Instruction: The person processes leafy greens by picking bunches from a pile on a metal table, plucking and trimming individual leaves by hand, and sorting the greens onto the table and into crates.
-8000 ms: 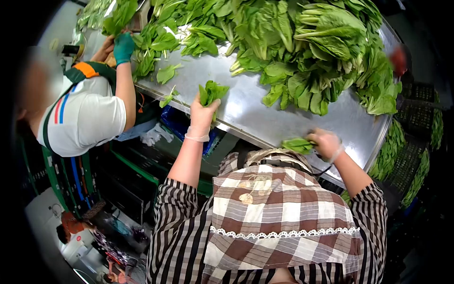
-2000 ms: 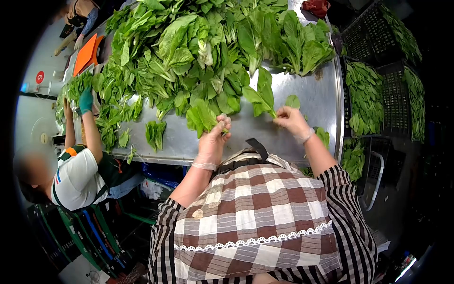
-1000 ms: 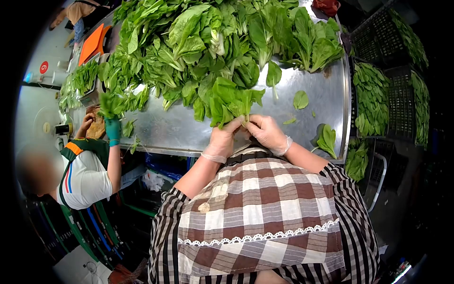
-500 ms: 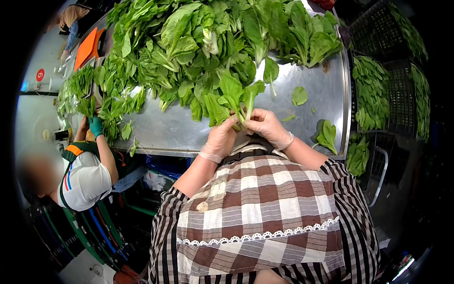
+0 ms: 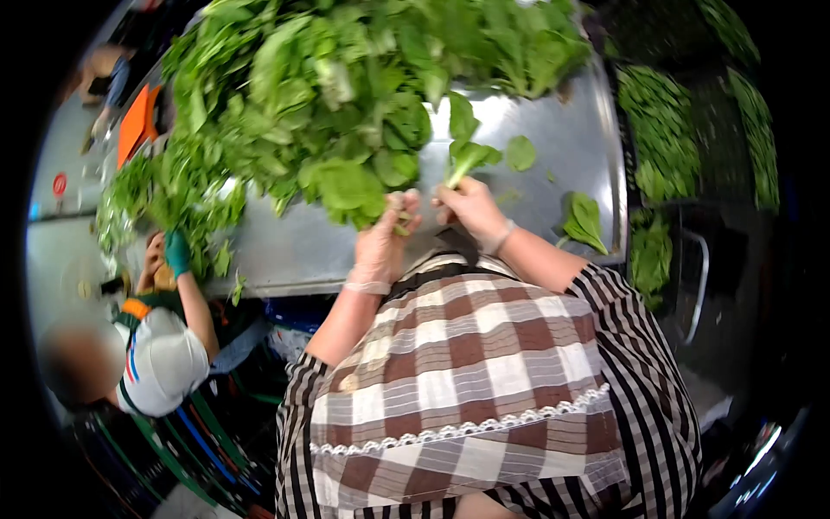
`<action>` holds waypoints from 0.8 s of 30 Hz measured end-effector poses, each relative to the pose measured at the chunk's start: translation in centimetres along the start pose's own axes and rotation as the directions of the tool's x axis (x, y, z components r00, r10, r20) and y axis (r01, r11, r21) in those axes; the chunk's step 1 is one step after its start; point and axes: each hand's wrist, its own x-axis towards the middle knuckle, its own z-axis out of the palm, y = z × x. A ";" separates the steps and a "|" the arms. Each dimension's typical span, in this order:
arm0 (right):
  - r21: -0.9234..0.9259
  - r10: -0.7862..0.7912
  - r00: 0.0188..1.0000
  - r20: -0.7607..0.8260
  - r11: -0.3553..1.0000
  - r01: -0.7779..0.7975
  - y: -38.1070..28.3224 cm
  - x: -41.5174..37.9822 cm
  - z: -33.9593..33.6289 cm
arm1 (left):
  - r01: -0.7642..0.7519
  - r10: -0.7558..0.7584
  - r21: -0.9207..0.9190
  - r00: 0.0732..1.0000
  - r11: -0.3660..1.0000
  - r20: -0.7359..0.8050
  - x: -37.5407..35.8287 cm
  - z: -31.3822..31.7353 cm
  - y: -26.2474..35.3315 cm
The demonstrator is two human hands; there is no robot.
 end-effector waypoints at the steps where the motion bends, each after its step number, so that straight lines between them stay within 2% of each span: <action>1: -0.077 0.035 0.999 -0.007 0.996 -0.036 -0.3 -0.1 -0.4 | 0.024 -0.024 0.012 1.000 1.000 -0.017 0.0 0.1 0.1; 2: -0.148 0.078 0.997 -0.023 0.986 -0.081 -0.4 -0.7 -2.0 | 0.045 -0.044 0.033 0.999 0.998 -0.005 0.7 -0.5 -0.4; 5: -0.491 -0.228 0.971 -0.065 0.855 0.168 1.8 -3.3 -6.4 | 0.117 -0.121 0.077 0.991 0.990 0.057 0.0 0.4 0.2; 6: -0.541 -0.307 0.937 -0.164 0.822 0.175 0.9 -5.2 -8.3 | 0.134 -0.139 0.081 0.989 0.988 0.051 -0.2 0.7 0.4; 8: -0.584 -0.469 0.818 -0.334 0.784 0.211 0.7 -9.2 -13.6 | 0.176 -0.184 0.054 0.965 0.983 0.186 0.4 -0.3 0.3; 9: -0.675 -0.489 0.792 -0.366 0.725 0.135 0.6 -10.8 -16.7 | 0.200 -0.204 0.042 0.947 0.979 0.246 0.7 -0.5 0.2; 10: -0.764 -0.467 0.778 -0.420 0.645 -0.025 0.5 -12.7 -19.2 | 0.226 -0.230 0.042 0.950 0.973 0.213 0.6 0.1 0.0; 11: -0.856 -0.506 0.773 -0.383 0.510 -0.090 0.6 -14.5 -21.5 | 0.250 -0.253 0.040 0.951 0.968 0.178 0.5 0.9 0.0; 12: -0.871 -0.372 0.813 -0.448 0.387 -0.303 0.6 -15.7 -22.8 | 0.272 -0.274 0.036 0.951 0.962 0.140 0.4 1.4 -0.1; 14: -0.845 -0.219 0.826 -0.520 0.275 -0.459 1.0 -17.0 -23.6 | 0.308 -0.313 0.055 0.936 0.950 0.165 0.6 1.8 -0.3; 17: -0.808 -0.180 0.792 -0.583 0.232 -0.541 2.4 -15.3 -24.7 | 0.302 -0.316 0.100 0.929 0.948 0.191 0.8 1.6 -0.1; 20: -0.726 -0.199 0.822 -0.534 0.607 -0.325 2.1 -14.3 -24.0 | 0.268 -0.288 0.120 0.936 0.956 0.203 0.4 1.6 0.2; 22: -0.464 -0.111 0.884 -0.454 0.877 -0.127 1.1 -13.0 -22.1 | 0.252 -0.269 0.106 0.940 0.962 0.211 0.1 1.2 0.4; 24: -0.097 -0.066 0.946 -0.316 0.995 0.037 -0.6 -10.9 -19.1 | 0.269 -0.281 0.086 0.942 0.959 0.182 -0.1 1.5 0.7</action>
